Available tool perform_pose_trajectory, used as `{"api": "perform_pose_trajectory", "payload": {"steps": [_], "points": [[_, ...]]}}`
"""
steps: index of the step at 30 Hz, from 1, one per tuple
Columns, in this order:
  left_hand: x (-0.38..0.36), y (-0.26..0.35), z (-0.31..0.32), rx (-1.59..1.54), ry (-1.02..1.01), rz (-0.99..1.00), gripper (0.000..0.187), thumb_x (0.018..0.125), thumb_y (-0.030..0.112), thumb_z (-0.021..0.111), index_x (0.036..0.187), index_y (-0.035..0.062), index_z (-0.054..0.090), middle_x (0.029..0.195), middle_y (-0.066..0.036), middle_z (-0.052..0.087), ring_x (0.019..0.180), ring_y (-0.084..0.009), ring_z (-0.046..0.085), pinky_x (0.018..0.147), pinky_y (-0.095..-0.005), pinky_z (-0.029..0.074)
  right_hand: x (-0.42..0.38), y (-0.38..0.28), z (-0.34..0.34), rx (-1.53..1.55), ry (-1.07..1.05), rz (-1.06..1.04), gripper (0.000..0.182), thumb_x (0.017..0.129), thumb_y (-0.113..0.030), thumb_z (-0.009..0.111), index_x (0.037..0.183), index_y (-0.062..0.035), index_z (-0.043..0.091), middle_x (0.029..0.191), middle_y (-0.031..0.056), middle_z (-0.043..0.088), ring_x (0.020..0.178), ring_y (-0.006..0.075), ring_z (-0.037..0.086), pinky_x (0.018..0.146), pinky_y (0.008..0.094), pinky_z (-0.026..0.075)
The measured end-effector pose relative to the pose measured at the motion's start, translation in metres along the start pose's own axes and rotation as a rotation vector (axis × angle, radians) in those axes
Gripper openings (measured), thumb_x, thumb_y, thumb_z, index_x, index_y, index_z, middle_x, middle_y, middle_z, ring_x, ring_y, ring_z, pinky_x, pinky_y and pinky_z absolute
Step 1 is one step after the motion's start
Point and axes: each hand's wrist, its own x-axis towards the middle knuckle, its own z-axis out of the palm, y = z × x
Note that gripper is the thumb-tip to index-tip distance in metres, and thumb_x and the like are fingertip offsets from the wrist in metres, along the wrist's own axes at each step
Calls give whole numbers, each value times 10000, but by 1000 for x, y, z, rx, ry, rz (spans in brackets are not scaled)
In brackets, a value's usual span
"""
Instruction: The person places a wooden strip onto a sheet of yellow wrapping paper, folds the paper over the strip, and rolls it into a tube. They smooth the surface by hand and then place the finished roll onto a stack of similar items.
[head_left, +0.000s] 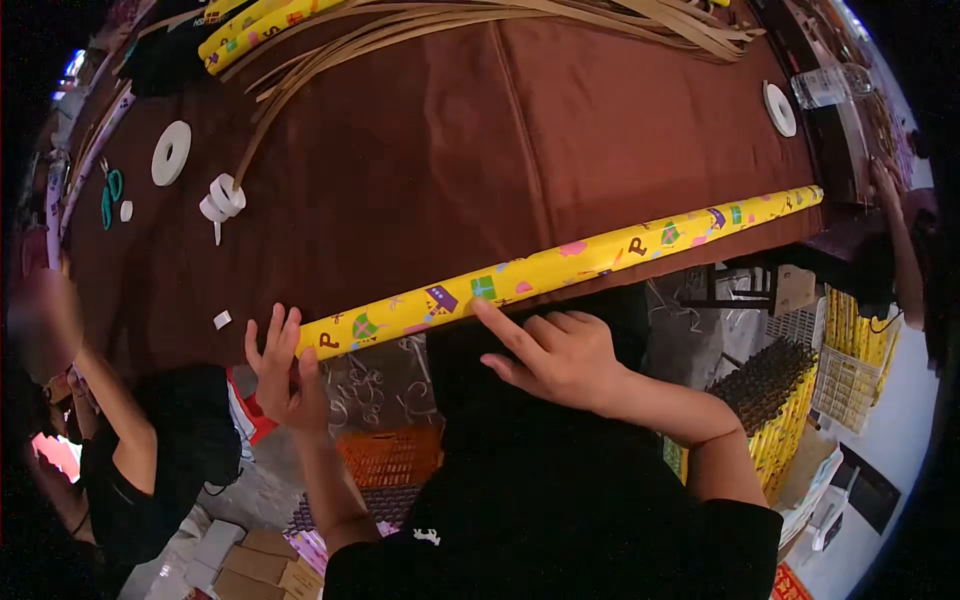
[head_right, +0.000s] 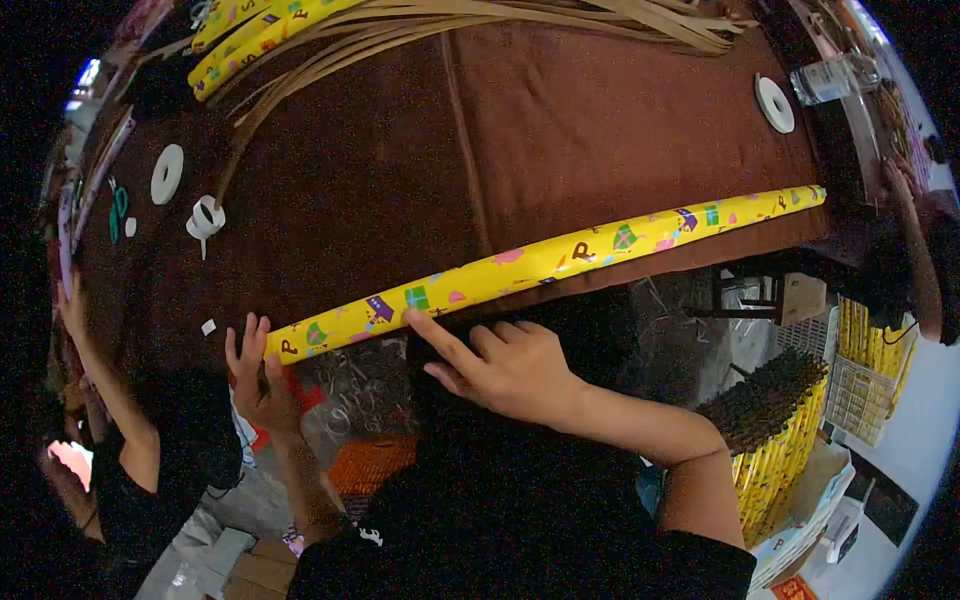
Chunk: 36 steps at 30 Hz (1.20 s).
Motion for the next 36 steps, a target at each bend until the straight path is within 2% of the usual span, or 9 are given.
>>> {"api": "perform_pose_trajectory", "payload": {"steps": [9, 11, 12, 17, 23, 26, 28, 34, 36], "points": [[-3, -2, 1, 22, 7, 1, 227, 942, 79, 531, 1124, 1, 642, 1131, -159, 678, 1150, -356, 601, 1072, -575, 304, -22, 23, -14, -1, 131, 10, 569, 761, -224, 741, 1280, -47, 588, 562, -11, 410, 463, 132, 427, 459, 267, 359], [-2, 0, 0, 21, 10, 7, 226, 941, 70, 531, 1126, 3, 641, 1132, -158, 678, 1154, -355, 599, 1074, -574, 301, -16, 19, -12, 0, 155, -74, 557, 758, -226, 745, 1271, -63, 599, 579, -19, 415, 464, 126, 425, 458, 260, 355], [-2, 1, 0, 17, 11, 10, 226, 939, 61, 530, 1129, 5, 640, 1133, -157, 678, 1158, -354, 597, 1076, -574, 298, -11, 15, -12, -14, 134, -53, 557, 756, -242, 749, 1276, -103, 605, 589, -29, 415, 470, 119, 427, 457, 253, 354], [-1, 2, 3, 15, 28, 44, 241, 932, 11, 516, 1141, 0, 637, 1133, -165, 676, 1171, -354, 588, 1075, -571, 302, -12, 24, -16, -94, 89, -3, 556, 755, -273, 749, 1279, -155, 608, 585, -36, 418, 489, 120, 443, 464, 256, 378], [-4, 0, 3, 54, 8, 31, 254, 945, 28, 491, 1154, -9, 632, 1135, -178, 672, 1173, -347, 588, 1081, -563, 298, -41, 56, -33, -153, 164, 73, 520, 818, -259, 694, 1288, -67, 583, 607, 2, 478, 496, 157, 463, 483, 293, 397], [-7, -8, 3, 6, 15, 17, 274, 965, 101, 481, 1159, -17, 635, 1141, -174, 670, 1178, -333, 586, 1095, -548, 291, -58, 72, -43, -216, 174, 150, 515, 835, -246, 671, 1285, -20, 569, 591, 20, 458, 495, 175, 462, 483, 306, 390], [-11, -10, 4, 17, 10, 0, 277, 967, 100, 477, 1162, -19, 634, 1142, -173, 670, 1181, -330, 584, 1096, -545, 291, -69, 84, -42, -271, 250, 173, 513, 844, -316, 672, 1304, -104, 588, 554, -6, 388, 477, 149, 416, 455, 281, 368], [-8, -2, 4, 34, 9, -56, 271, 970, 77, 468, 1159, -25, 634, 1143, -169, 671, 1191, -307, 577, 1103, -517, 297, -83, 98, -56, -293, 337, 261, 516, 844, -279, 676, 1290, -36, 581, 565, 23, 429, 467, 161, 425, 456, 292, 367], [-8, -1, 4, 67, 8, -68, 264, 967, 64, 473, 1156, -23, 636, 1147, -162, 671, 1194, -298, 573, 1103, -505, 303, -82, 97, -60, -182, 402, 284, 527, 842, -267, 680, 1293, -18, 568, 568, 31, 448, 465, 163, 441, 454, 300, 370]]}}
